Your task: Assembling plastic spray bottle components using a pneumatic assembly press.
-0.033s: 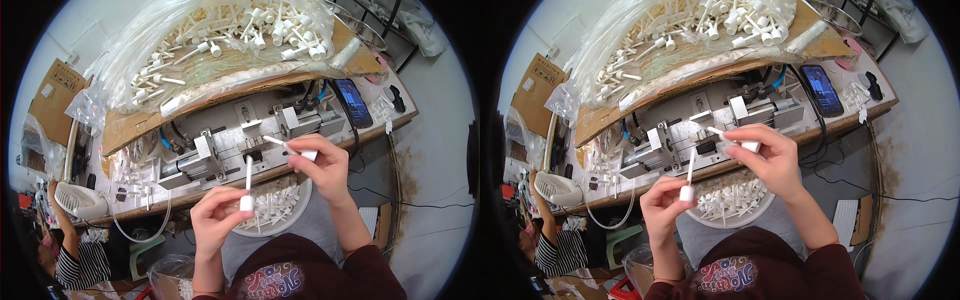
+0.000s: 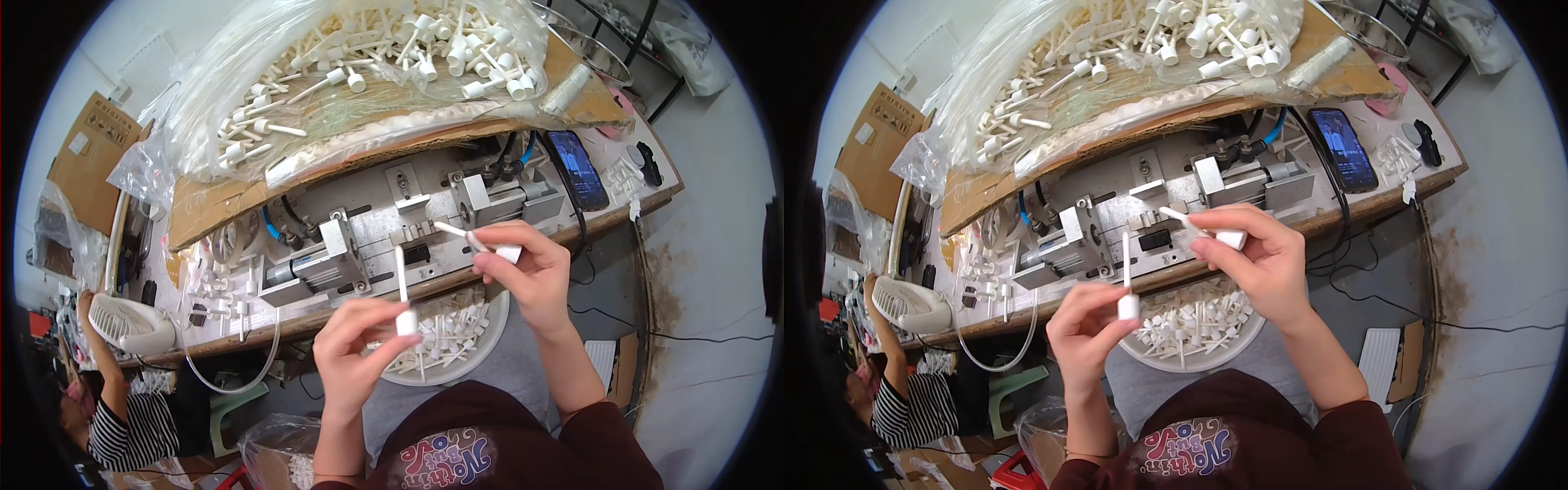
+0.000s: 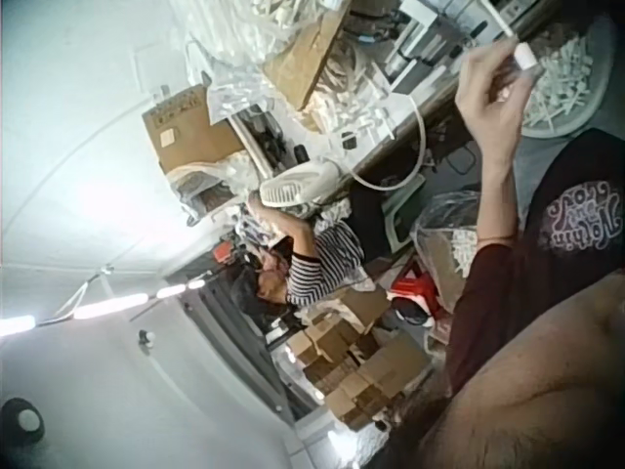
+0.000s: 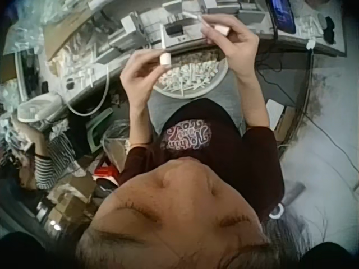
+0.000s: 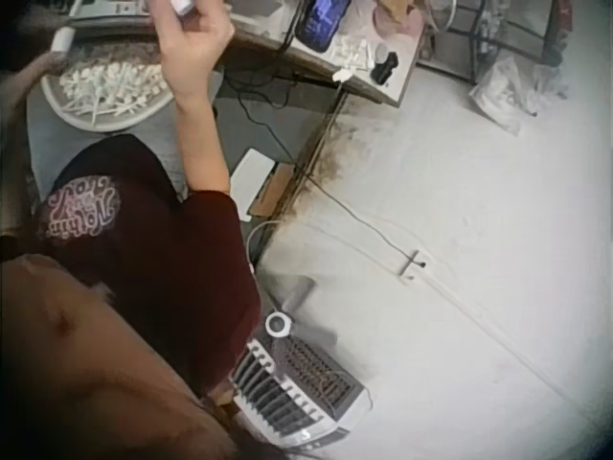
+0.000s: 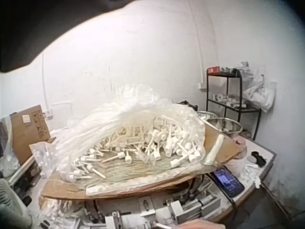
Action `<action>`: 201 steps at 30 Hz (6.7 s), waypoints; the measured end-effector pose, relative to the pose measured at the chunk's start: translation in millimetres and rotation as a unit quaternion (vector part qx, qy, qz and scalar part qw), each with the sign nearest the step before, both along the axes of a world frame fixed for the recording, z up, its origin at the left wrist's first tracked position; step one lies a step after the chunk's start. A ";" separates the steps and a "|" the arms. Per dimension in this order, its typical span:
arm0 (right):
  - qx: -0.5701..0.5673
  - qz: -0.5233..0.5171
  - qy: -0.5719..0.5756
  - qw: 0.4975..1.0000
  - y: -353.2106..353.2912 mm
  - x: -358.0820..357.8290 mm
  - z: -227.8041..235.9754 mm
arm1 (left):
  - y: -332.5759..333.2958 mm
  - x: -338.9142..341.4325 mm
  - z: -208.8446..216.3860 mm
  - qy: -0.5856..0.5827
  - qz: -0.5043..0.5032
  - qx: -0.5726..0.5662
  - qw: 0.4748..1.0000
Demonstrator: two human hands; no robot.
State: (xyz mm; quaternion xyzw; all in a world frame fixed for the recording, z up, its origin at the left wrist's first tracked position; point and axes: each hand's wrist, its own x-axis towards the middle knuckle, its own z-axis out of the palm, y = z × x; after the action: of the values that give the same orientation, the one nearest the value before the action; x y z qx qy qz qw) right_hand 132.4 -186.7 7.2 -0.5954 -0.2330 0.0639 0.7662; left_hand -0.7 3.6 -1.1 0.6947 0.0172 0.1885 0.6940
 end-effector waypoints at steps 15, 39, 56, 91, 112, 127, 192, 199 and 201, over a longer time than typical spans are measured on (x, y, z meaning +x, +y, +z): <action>0.043 0.006 0.097 0.994 -9.9 -35.2 -6.2 | -14.9 52.6 -15.5 -0.045 0.144 0.554 0.819; 0.163 -0.036 0.214 0.963 25.6 -46.9 -24.5 | -43.0 35.1 5.1 -0.165 0.044 0.452 0.876; 0.060 -0.027 -0.081 0.995 12.3 -36.9 -27.0 | -15.9 47.9 -12.0 -0.068 0.110 0.538 0.833; -0.344 0.006 -0.453 0.822 20.7 1.3 -6.5 | -6.4 10.5 8.3 0.031 -0.026 0.458 0.888; -0.424 -0.004 -0.510 0.748 39.0 2.5 -8.3 | 106.0 239.1 92.0 0.081 0.178 0.522 0.830; -0.345 0.126 -0.390 0.844 11.3 -24.0 0.6 | 91.5 206.8 100.0 0.002 0.132 0.493 0.860; -0.456 0.014 -0.514 0.726 42.7 2.2 2.7 | 2.5 14.6 1.4 -0.137 0.190 0.338 0.912; -0.421 -0.005 -0.496 0.759 37.2 3.1 -5.4 | 4.8 18.5 4.6 -0.108 0.161 0.348 0.917; -0.392 0.014 -0.479 0.786 31.1 2.6 -4.9 | 4.3 21.8 4.5 -0.078 0.161 0.389 0.904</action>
State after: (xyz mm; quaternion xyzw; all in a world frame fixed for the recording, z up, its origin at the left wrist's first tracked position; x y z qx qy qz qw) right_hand 135.0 -155.6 2.3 -0.7952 -0.5331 -0.1328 0.2564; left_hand 21.1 7.8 3.4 0.8804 0.0002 0.3426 0.3280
